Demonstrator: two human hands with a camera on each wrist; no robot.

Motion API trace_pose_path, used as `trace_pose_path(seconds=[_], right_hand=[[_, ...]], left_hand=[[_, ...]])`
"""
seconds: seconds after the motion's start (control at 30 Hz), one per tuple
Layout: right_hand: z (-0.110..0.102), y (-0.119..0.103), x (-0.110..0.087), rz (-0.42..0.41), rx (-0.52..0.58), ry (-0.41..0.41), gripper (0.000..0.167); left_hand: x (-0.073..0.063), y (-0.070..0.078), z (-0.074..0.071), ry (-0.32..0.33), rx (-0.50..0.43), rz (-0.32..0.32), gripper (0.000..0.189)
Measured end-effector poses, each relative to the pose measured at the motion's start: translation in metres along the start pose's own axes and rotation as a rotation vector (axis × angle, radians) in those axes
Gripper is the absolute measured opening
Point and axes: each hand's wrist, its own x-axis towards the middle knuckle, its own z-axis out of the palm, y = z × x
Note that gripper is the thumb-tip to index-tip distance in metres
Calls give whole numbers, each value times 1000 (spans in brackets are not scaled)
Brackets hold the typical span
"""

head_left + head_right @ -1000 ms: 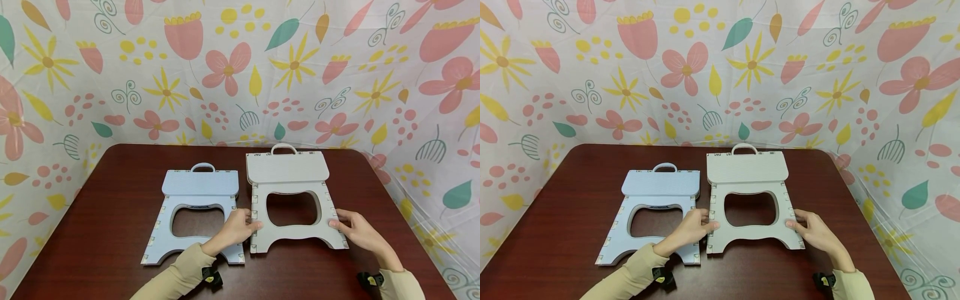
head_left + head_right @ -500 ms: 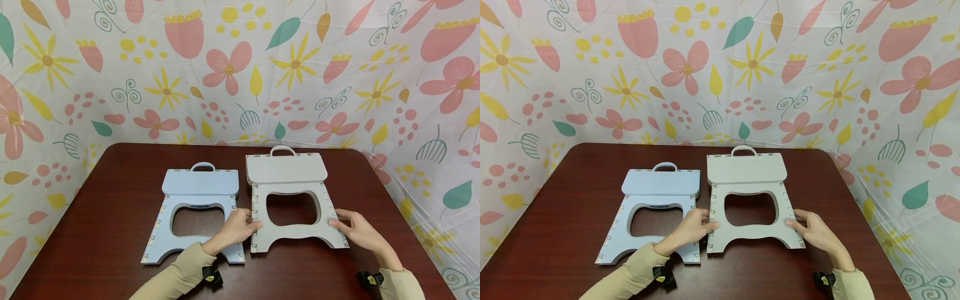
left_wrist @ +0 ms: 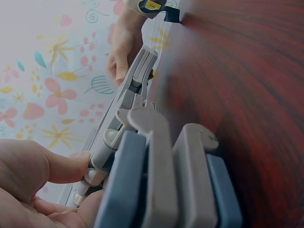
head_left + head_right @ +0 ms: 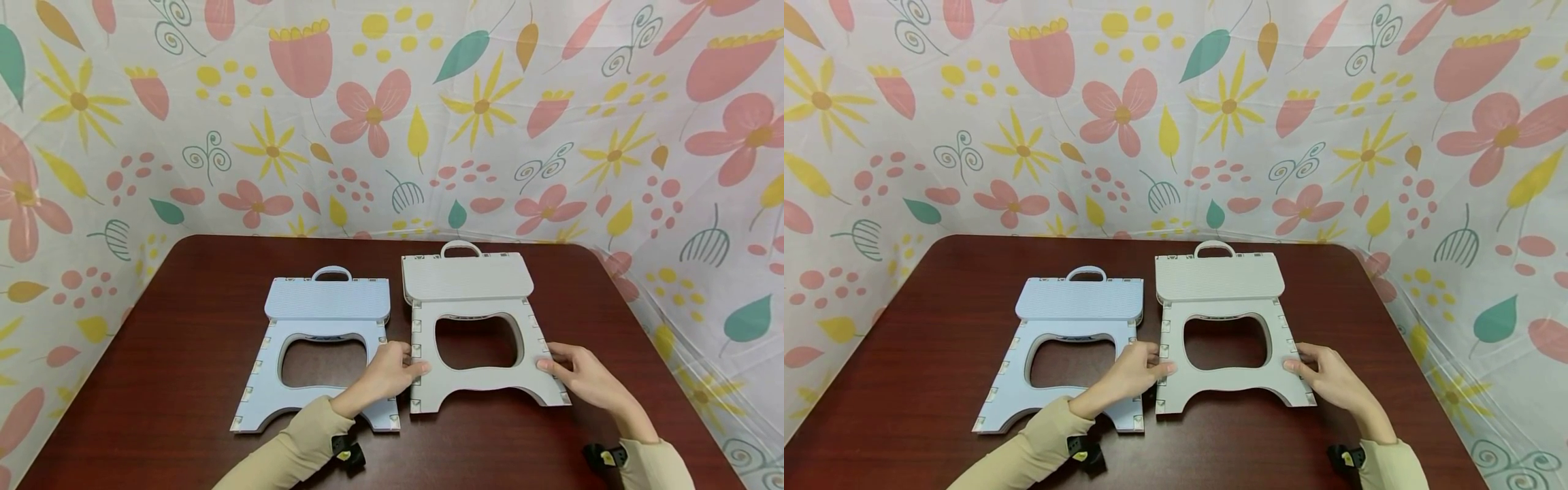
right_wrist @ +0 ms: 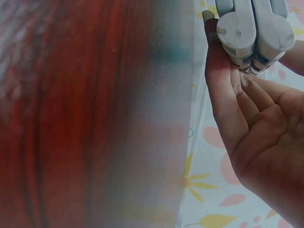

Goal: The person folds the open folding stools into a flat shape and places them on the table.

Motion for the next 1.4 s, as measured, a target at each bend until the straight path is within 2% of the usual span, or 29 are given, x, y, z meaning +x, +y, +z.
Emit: trace_pose_path(seconds=[0.37, 0.8, 1.4], right_hand=[[1, 3, 1, 15, -32, 11, 50], [1, 4, 1, 45, -3, -2, 52], [1, 3, 1, 28, -13, 0, 47]], left_hand=[[1, 1, 1, -11, -19, -3, 21], [1, 1, 1, -26, -34, -2, 21], [1, 2, 1, -41, -27, -26, 24]])
